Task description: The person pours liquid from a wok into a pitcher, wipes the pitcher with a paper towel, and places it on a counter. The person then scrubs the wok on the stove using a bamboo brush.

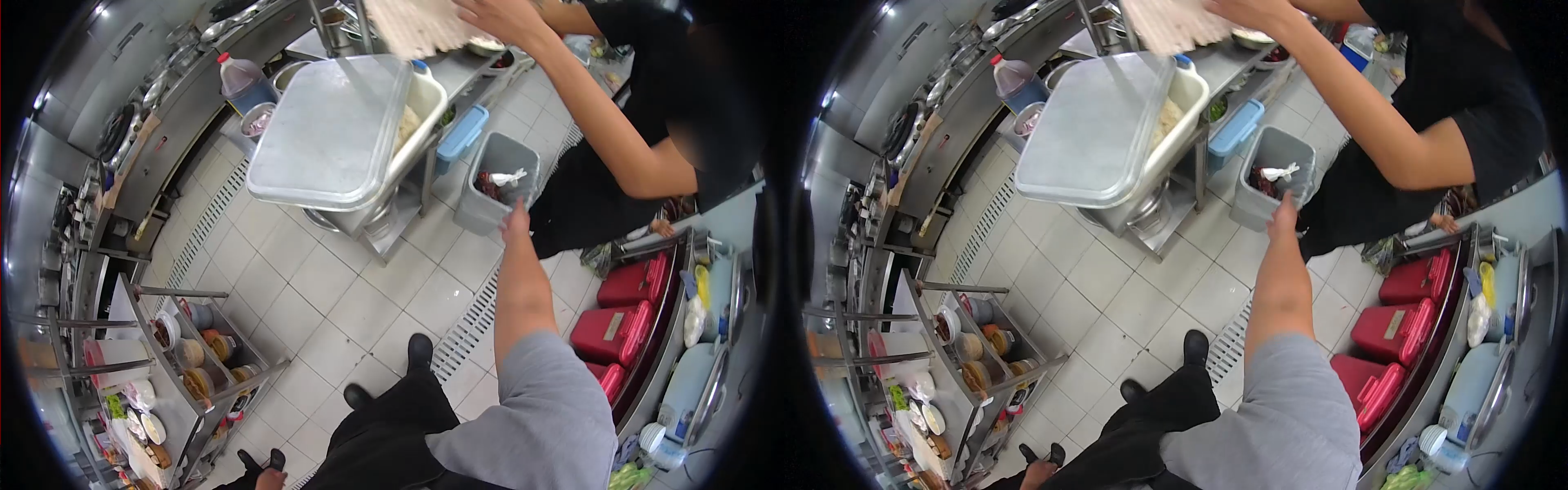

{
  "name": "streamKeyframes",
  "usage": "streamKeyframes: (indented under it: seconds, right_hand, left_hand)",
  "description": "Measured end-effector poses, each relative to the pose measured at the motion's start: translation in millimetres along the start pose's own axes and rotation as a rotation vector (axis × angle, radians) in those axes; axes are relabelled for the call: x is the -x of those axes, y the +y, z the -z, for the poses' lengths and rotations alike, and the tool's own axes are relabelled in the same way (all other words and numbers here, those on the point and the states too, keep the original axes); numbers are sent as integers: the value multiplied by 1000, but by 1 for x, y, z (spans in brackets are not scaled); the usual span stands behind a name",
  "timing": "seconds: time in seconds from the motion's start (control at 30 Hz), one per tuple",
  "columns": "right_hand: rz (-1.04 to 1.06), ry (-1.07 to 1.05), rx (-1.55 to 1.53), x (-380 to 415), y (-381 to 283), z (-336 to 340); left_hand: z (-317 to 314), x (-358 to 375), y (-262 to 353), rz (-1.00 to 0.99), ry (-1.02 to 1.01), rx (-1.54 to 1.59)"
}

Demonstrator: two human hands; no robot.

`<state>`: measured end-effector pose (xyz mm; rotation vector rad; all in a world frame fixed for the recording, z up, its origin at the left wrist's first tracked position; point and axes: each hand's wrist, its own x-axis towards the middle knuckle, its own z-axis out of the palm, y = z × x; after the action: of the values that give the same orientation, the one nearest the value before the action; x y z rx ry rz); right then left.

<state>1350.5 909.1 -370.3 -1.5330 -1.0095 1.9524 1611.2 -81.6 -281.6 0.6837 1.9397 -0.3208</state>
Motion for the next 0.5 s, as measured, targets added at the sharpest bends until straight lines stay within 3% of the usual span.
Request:
streamKeyframes:
  seconds: [0.07,0.1,0.17,0.2,0.23,0.27,0.3,0.33,0.4,0.43,0.47,0.5]
  right_hand:
    - [161,-172,256,13,29,3]
    - [157,-106,343,27,55,-5]
    - [-24,-217,466,62,110,6]
    - [-2,-301,744,33,177,17]
    - [-11,-446,826,91,156,10]
    - [-57,-461,920,174,113,-22]
    - [-37,-600,959,202,101,-41]
    - [-25,-733,997,226,94,-51]
    - [59,-960,1065,274,42,-90]
    - [189,-1029,1032,292,11,-110]
    - [310,-1096,1002,310,-19,-128]
    - [441,-1116,977,326,-52,-146]
  left_hand:
    - [20,-49,18,528,214,735]
    - [20,-58,25,533,238,762]
    - [0,-69,25,-88,369,172]
    - [8,-76,26,-81,396,178]
    - [24,-90,29,35,374,365]
    - [44,-105,27,140,350,554]
    - [63,-116,18,2,358,398]
    - [87,-104,25,119,287,565]
    - [206,-49,69,389,197,890]
    - [186,-88,35,131,365,664]
    - [228,-100,30,373,272,853]
    - [227,-142,1,340,349,805]
